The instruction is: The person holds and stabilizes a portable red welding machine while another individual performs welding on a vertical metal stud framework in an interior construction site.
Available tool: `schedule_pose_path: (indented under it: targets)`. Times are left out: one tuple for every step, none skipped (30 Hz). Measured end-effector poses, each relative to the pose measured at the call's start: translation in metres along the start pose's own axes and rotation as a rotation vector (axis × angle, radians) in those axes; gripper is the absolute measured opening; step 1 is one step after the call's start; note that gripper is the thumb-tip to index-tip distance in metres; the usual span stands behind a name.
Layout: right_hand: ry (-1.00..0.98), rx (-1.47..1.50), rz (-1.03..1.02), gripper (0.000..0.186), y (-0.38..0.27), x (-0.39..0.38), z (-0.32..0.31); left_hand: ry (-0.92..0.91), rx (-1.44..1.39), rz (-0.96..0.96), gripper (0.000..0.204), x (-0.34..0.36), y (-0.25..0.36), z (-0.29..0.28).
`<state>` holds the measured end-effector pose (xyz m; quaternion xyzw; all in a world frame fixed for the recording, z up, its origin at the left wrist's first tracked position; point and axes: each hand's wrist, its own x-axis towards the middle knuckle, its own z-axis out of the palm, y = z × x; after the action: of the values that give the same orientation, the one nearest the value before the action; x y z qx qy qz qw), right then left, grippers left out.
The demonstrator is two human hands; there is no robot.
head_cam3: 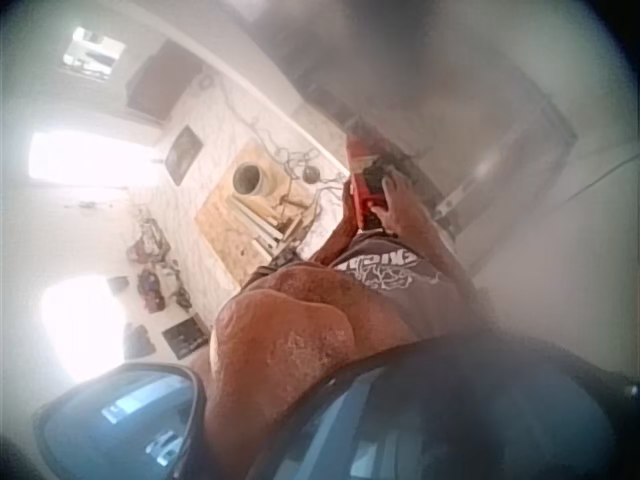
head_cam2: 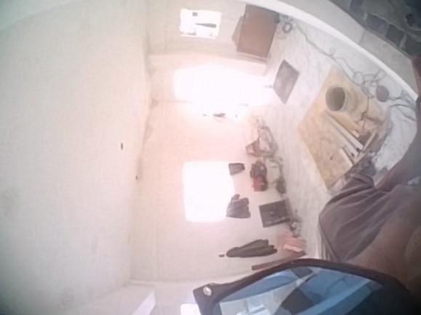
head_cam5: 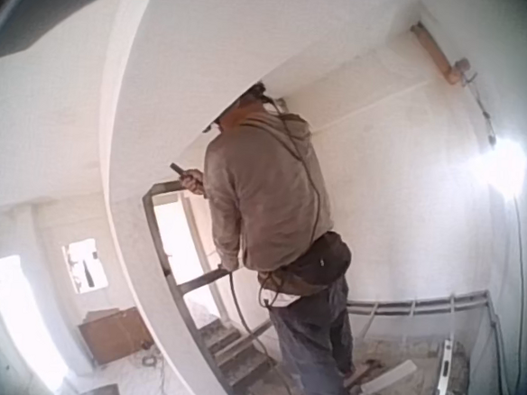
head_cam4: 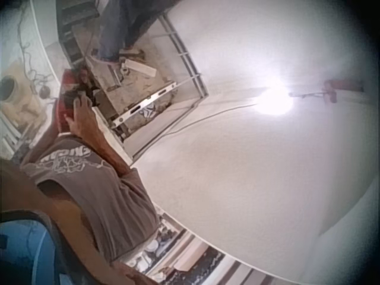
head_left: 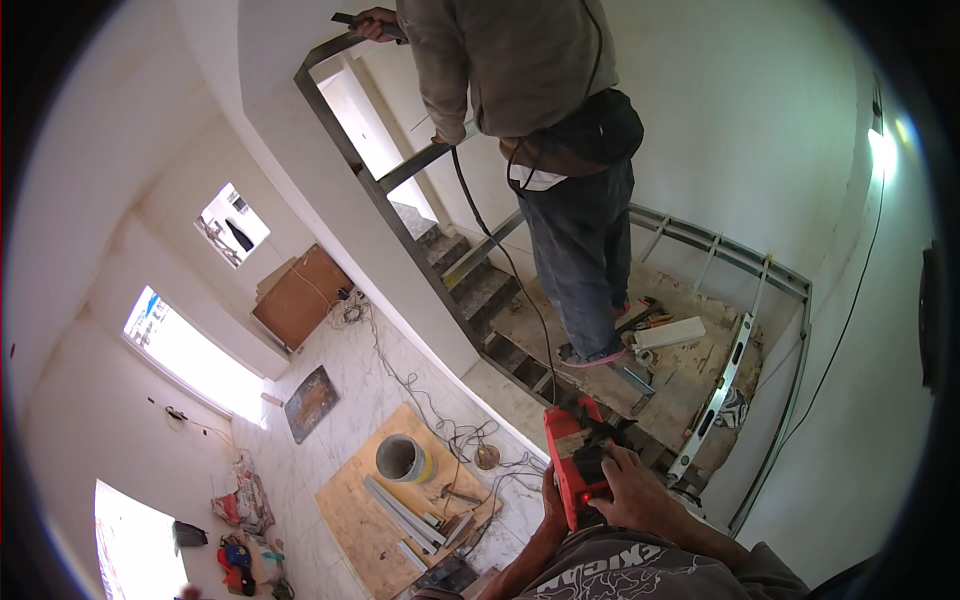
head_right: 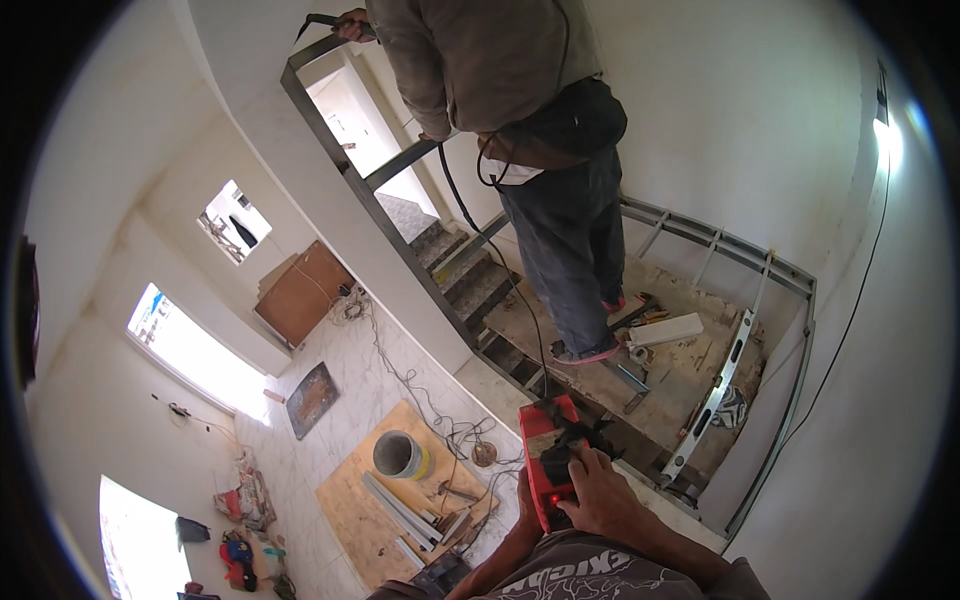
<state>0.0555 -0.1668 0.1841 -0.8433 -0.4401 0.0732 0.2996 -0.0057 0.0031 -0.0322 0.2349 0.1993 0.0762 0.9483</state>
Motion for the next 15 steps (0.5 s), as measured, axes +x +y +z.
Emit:
schedule_pose_path:
  targets:
    - [0.005, 0.004, -0.003, 0.07, 0.001, 0.0, 0.001, 0.0, 0.001, -0.001, 0.052, 0.0, 0.0, 0.0]
    - [0.005, 0.004, -0.003, 0.07, 0.001, 0.0, 0.001, -0.006, 0.007, -0.005, 0.052, 0.0, 0.0, 0.001]
    - [0.009, 0.007, -0.003, 0.07, 0.001, 0.0, 0.001, -0.012, 0.014, -0.009, 0.053, -0.001, 0.001, 0.003]
    - [0.012, 0.01, -0.004, 0.07, 0.001, 0.0, 0.001, -0.012, 0.014, -0.011, 0.053, -0.002, 0.002, 0.005]
    - [0.013, 0.01, -0.003, 0.07, 0.001, 0.0, 0.001, -0.01, 0.015, -0.011, 0.053, -0.003, 0.002, 0.008]
    - [0.011, 0.008, -0.002, 0.07, 0.001, 0.0, 0.001, -0.008, 0.017, -0.01, 0.054, -0.004, 0.003, 0.009]
    - [0.01, 0.006, 0.0, 0.07, 0.001, 0.0, 0.001, -0.008, 0.017, -0.009, 0.054, -0.004, 0.003, 0.01]
    - [0.01, 0.006, -0.001, 0.07, 0.001, 0.0, 0.001, -0.002, 0.013, -0.009, 0.054, -0.004, 0.003, 0.01]
    - [0.009, 0.008, 0.003, 0.07, 0.001, 0.0, 0.001, 0.003, 0.01, -0.01, 0.055, -0.004, 0.003, 0.012]
    - [0.008, 0.01, 0.007, 0.07, 0.001, 0.0, 0.001, 0.003, 0.01, -0.012, 0.055, -0.005, 0.003, 0.014]
    - [0.008, 0.009, 0.009, 0.07, 0.002, 0.0, 0.001, 0.009, 0.014, -0.026, 0.055, -0.006, 0.004, 0.016]
    - [0.009, 0.007, 0.005, 0.07, 0.002, 0.0, 0.001, 0.015, 0.018, -0.038, 0.056, -0.007, 0.005, 0.018]
    - [0.009, 0.005, 0.001, 0.07, 0.002, 0.0, 0.001, 0.015, 0.018, -0.037, 0.056, -0.006, 0.004, 0.016]
    - [0.009, 0.005, 0.001, 0.07, 0.001, 0.0, 0.001, 0.007, 0.001, -0.039, 0.056, -0.004, 0.002, 0.012]
    - [0.006, 0.006, 0.001, 0.07, 0.001, 0.0, 0.0, -0.002, -0.016, -0.038, 0.056, -0.002, 0.001, 0.007]
